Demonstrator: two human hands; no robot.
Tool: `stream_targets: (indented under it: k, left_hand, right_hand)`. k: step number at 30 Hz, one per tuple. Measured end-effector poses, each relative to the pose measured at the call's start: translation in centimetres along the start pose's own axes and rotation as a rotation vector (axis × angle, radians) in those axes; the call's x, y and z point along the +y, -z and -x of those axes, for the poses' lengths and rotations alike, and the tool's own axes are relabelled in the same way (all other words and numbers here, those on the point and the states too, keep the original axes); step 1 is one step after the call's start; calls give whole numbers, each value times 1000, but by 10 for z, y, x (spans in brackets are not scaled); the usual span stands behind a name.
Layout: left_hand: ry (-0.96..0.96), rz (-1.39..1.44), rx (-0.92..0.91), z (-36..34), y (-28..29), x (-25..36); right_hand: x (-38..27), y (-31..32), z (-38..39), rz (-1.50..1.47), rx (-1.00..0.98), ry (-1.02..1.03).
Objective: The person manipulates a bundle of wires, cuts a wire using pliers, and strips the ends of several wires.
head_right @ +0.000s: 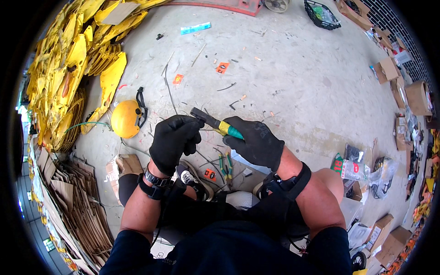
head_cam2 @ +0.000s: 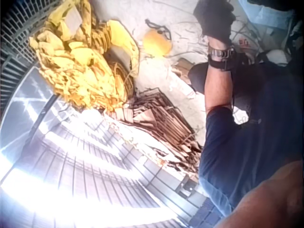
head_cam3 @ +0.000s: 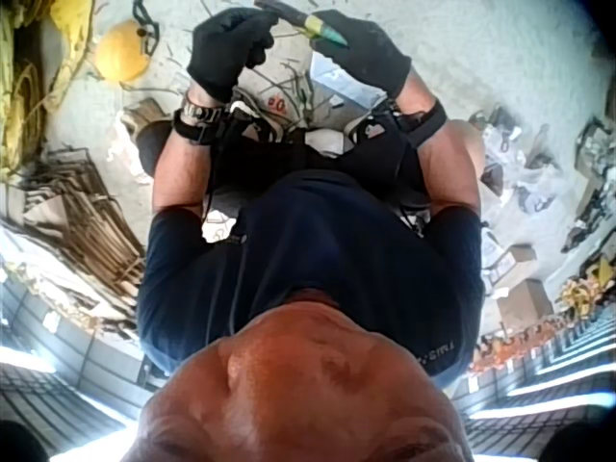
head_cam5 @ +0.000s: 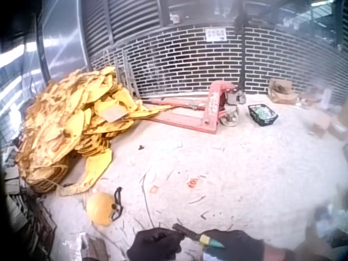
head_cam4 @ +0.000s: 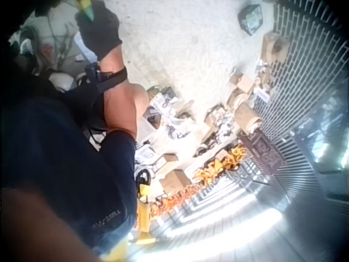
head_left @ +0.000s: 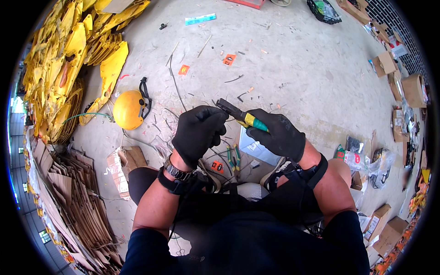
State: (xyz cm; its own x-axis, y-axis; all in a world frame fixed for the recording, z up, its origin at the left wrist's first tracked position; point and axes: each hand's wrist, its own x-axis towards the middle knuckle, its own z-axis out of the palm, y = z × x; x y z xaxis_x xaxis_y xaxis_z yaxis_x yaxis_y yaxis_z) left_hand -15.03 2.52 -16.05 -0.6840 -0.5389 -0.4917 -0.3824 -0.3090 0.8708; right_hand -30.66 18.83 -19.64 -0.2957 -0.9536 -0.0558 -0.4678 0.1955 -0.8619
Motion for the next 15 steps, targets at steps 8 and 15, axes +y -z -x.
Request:
stream_targets:
  k: [8,15]
  left_hand:
    - [-19,-69,1,0,-9,-2]
    - [-26,-50,25,-7,-11,-8]
  right_hand:
    - [11,-4,7,16,88,96]
    - [13,2,5,68,61,96]
